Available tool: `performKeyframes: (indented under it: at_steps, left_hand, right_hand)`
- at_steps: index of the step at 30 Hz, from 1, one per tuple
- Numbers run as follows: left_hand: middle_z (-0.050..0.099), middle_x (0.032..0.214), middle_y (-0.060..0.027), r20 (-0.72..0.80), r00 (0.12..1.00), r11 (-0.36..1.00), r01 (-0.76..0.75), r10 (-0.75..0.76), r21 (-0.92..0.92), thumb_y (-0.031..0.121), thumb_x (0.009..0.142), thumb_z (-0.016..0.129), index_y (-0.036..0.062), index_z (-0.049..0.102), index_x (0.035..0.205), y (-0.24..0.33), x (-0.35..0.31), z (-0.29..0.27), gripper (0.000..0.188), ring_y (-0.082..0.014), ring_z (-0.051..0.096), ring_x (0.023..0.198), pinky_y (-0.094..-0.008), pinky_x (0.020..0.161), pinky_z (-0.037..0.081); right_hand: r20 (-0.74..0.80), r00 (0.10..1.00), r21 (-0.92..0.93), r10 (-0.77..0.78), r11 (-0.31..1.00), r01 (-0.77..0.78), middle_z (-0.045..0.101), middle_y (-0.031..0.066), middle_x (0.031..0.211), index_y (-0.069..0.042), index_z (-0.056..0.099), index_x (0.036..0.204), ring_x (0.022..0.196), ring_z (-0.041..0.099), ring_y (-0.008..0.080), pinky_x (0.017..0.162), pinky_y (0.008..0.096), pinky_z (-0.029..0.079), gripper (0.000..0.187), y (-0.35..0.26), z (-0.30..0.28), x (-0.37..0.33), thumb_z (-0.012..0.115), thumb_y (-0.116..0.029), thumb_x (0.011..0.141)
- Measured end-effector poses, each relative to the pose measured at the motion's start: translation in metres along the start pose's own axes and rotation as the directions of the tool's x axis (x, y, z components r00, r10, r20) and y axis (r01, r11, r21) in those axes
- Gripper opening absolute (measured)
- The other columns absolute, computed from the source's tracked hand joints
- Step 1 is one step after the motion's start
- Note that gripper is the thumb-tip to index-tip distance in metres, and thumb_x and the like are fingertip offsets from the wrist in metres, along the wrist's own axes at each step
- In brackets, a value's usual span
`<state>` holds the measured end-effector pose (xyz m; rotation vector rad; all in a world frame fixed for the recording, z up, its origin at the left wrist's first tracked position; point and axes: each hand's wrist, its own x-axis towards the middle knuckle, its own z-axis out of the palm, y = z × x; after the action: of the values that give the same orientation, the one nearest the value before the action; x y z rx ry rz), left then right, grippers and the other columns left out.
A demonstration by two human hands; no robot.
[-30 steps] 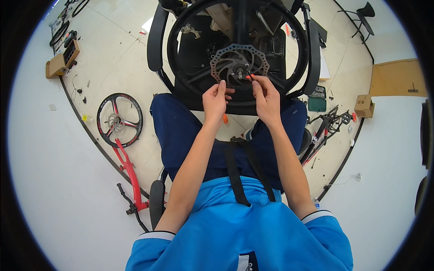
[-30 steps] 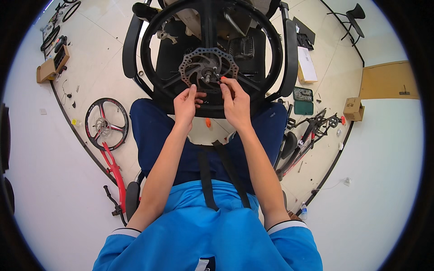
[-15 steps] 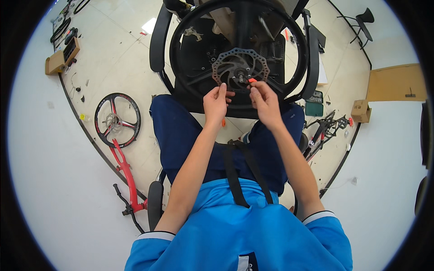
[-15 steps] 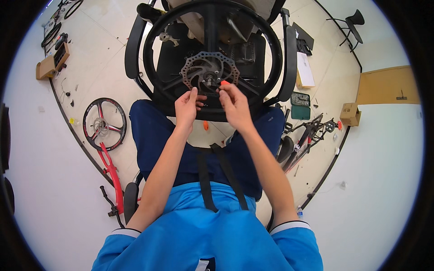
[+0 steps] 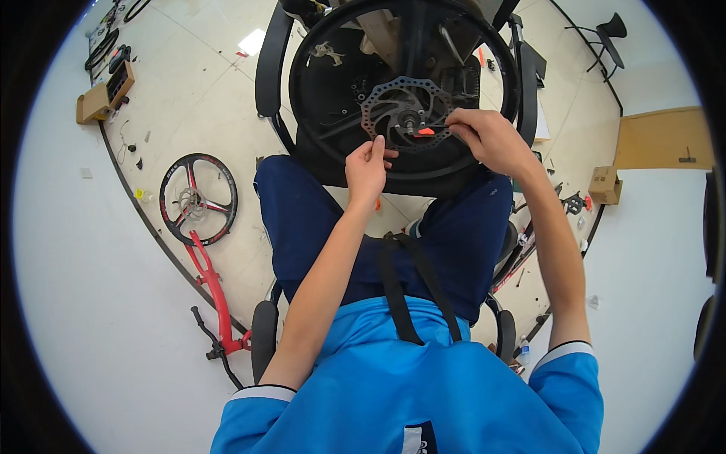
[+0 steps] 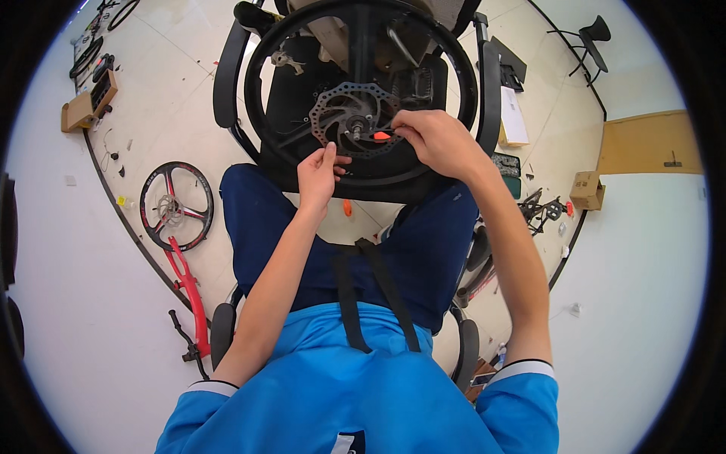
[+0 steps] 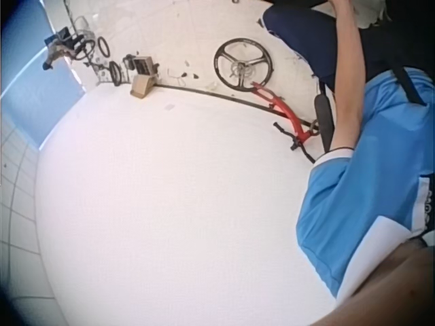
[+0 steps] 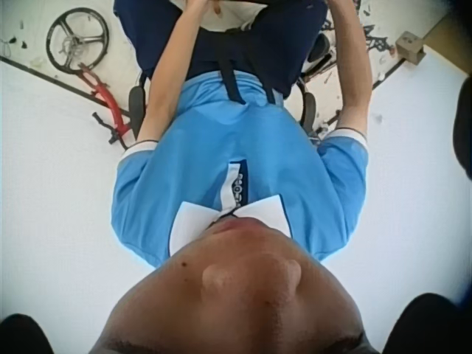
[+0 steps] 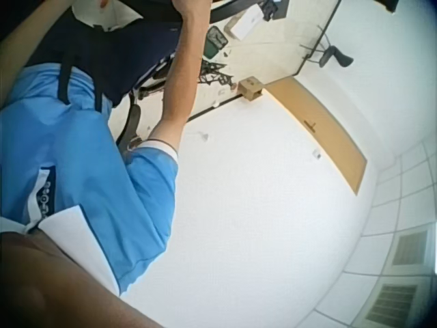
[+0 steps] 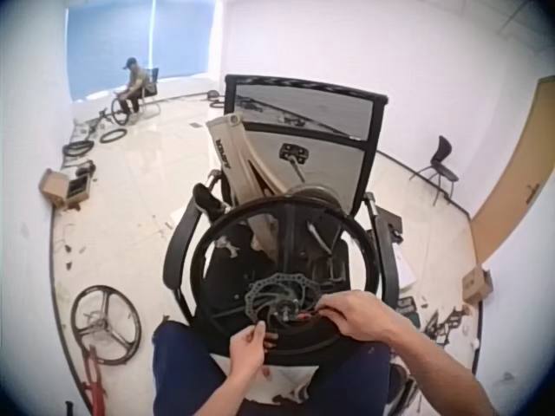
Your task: The person assembles a bicycle hub by inserting small metal components into the hub body and tightening them with a screwdriver. The person repeatedly adjusts and secures parts on the hub while seated in a workshop.
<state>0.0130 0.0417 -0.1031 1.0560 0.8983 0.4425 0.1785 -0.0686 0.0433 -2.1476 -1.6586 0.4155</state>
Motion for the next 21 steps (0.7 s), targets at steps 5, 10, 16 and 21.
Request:
performKeyframes:
  at_steps: [5, 10, 16, 21]
  left_hand:
    - [0.070, 0.079, -0.0076, 0.005, 1.000, 1.000, -0.006, 0.006, -0.016, 0.029, 0.099, 0.052, -0.0034, 0.065, 0.086, 0.003, -0.001, 0.000, 0.037, -0.0098, 0.055, 0.065, -0.0251, 0.065, 0.046]
    - [0.070, 0.079, -0.0077, 0.005, 1.000, 1.000, 0.008, -0.008, -0.009, 0.029, 0.099, 0.053, -0.0032, 0.066, 0.087, 0.004, -0.001, -0.001, 0.037, -0.0095, 0.055, 0.066, -0.0252, 0.066, 0.045]
    - [0.071, 0.081, -0.0074, -0.014, 0.999, 0.999, 0.034, -0.033, 0.015, 0.030, 0.099, 0.052, -0.0038, 0.066, 0.088, 0.008, -0.004, 0.002, 0.038, -0.0097, 0.054, 0.066, -0.0257, 0.066, 0.045]
    - [0.071, 0.082, -0.0078, -0.019, 0.999, 0.999, 0.028, -0.028, 0.024, 0.030, 0.099, 0.052, -0.0038, 0.067, 0.089, 0.006, -0.003, 0.002, 0.038, -0.0099, 0.054, 0.066, -0.0263, 0.066, 0.045]
  right_hand:
    - [0.090, 0.995, -0.113, -0.037, 0.992, 0.047, 0.067, 0.0154, 0.088, -0.003, 0.063, 0.096, 0.087, 0.063, 0.0349, 0.075, 0.0416, 0.050, 0.014, 0.004, -0.009, 0.015, 0.054, -0.012, 0.089]
    - [0.104, 0.991, -0.109, -0.086, 0.989, 0.098, 0.067, 0.0165, 0.089, 0.000, 0.063, 0.097, 0.083, 0.064, 0.0355, 0.074, 0.0390, 0.050, 0.012, -0.001, -0.010, 0.016, 0.056, -0.006, 0.089]
    - [0.077, 0.992, -0.101, -0.096, 0.989, 0.104, 0.067, 0.0165, 0.089, 0.000, 0.062, 0.098, 0.084, 0.064, 0.0356, 0.075, 0.0389, 0.051, 0.012, 0.003, -0.011, 0.017, 0.055, -0.006, 0.090]
    - [0.104, 0.992, -0.096, -0.075, 0.992, 0.085, 0.067, 0.0161, 0.089, -0.001, 0.063, 0.097, 0.085, 0.063, 0.0357, 0.075, 0.0399, 0.050, 0.012, 0.003, -0.016, 0.017, 0.055, -0.008, 0.090]
